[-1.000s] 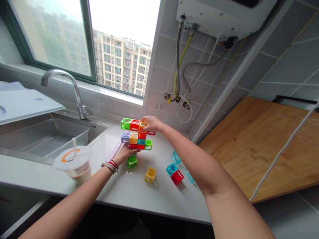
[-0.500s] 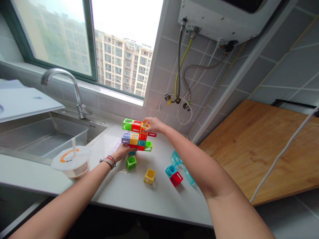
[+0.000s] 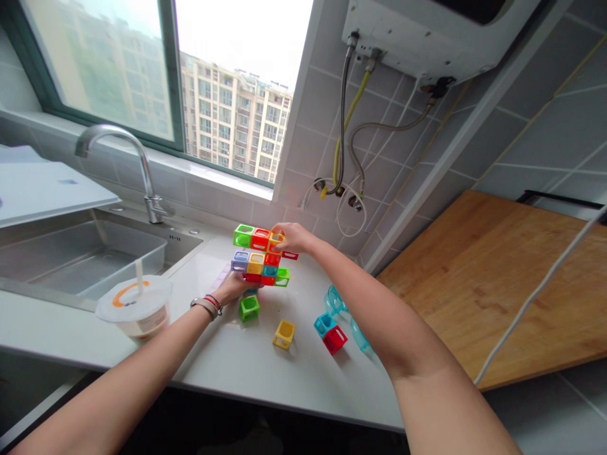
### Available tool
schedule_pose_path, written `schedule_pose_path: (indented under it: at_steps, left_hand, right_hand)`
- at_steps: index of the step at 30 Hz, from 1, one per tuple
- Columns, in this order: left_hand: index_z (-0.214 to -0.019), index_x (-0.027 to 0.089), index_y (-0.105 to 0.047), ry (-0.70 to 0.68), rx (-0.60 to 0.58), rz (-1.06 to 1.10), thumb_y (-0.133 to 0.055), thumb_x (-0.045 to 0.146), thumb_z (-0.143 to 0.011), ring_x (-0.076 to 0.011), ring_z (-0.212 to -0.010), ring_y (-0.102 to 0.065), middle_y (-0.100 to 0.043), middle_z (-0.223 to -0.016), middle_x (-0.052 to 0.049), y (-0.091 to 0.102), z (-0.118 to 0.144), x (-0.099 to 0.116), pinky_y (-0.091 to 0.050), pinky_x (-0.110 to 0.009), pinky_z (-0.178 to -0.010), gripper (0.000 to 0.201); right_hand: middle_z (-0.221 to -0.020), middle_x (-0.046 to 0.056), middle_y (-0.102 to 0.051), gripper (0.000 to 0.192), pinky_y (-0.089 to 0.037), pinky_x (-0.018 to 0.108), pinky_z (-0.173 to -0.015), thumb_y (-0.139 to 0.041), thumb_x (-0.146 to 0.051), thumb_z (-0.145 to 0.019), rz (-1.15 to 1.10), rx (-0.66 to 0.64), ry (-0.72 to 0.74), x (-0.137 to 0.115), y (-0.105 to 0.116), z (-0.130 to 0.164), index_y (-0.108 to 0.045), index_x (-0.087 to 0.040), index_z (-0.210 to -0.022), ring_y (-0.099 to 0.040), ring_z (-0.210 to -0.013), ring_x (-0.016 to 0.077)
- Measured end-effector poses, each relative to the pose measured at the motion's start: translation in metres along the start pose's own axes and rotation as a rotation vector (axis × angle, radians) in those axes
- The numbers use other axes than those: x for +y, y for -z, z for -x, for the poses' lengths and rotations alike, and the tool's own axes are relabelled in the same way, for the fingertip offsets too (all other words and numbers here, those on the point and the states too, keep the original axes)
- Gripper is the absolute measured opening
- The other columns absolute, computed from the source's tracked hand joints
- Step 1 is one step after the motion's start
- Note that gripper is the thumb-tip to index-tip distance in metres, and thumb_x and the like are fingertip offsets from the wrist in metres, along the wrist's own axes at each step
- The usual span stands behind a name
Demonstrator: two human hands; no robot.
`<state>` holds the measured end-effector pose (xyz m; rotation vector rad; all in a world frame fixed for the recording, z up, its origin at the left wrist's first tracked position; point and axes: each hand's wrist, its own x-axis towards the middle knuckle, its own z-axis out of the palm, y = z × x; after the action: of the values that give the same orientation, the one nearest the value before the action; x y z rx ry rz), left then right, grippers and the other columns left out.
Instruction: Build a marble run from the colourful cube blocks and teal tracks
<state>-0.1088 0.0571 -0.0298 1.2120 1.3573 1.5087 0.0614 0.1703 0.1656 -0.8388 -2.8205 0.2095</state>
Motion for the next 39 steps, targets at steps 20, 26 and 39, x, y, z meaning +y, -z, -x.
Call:
schedule_pose_path:
  at_steps: [20, 26, 39]
  left_hand:
    - [-0.099, 0.016, -0.07, 0.041, -0.072, 0.032, -0.088, 0.03, -0.054, -0.0229, -0.082, -0.069, -0.075, -0.093, -0.006, 0.004, -0.005, -0.014, -0.059, -0.037, -0.077, 0.051]
    - [-0.104, 0.016, -0.07, 0.031, -0.061, 0.037, -0.09, 0.034, -0.054, -0.0254, -0.089, -0.07, -0.075, -0.1, -0.008, 0.004, -0.006, -0.016, -0.059, -0.039, -0.081, 0.057]
    - [-0.108, 0.013, -0.07, 0.014, -0.079, 0.086, -0.095, 0.039, -0.05, -0.0317, -0.099, -0.072, -0.076, -0.11, -0.014, 0.003, -0.005, -0.012, -0.06, -0.049, -0.089, 0.069]
  right_hand:
    - [-0.11, 0.005, -0.074, 0.054, -0.047, 0.026, -0.08, -0.081, -0.032, -0.076, 0.045, -0.035, 0.001, 0.001, 0.002, -0.002, -0.067, -0.021, -0.127, -0.068, -0.094, 0.0192]
    - [-0.11, 0.004, -0.075, 0.05, -0.048, 0.025, -0.08, -0.08, -0.029, -0.077, 0.058, -0.024, 0.003, -0.006, 0.004, 0.0, -0.068, -0.021, -0.125, -0.069, -0.095, 0.0195]
    - [-0.109, 0.005, -0.074, 0.052, -0.049, 0.026, -0.082, -0.083, -0.03, -0.077, -0.007, -0.102, 0.06, 0.001, -0.007, -0.004, -0.068, -0.021, -0.126, -0.068, -0.094, 0.018]
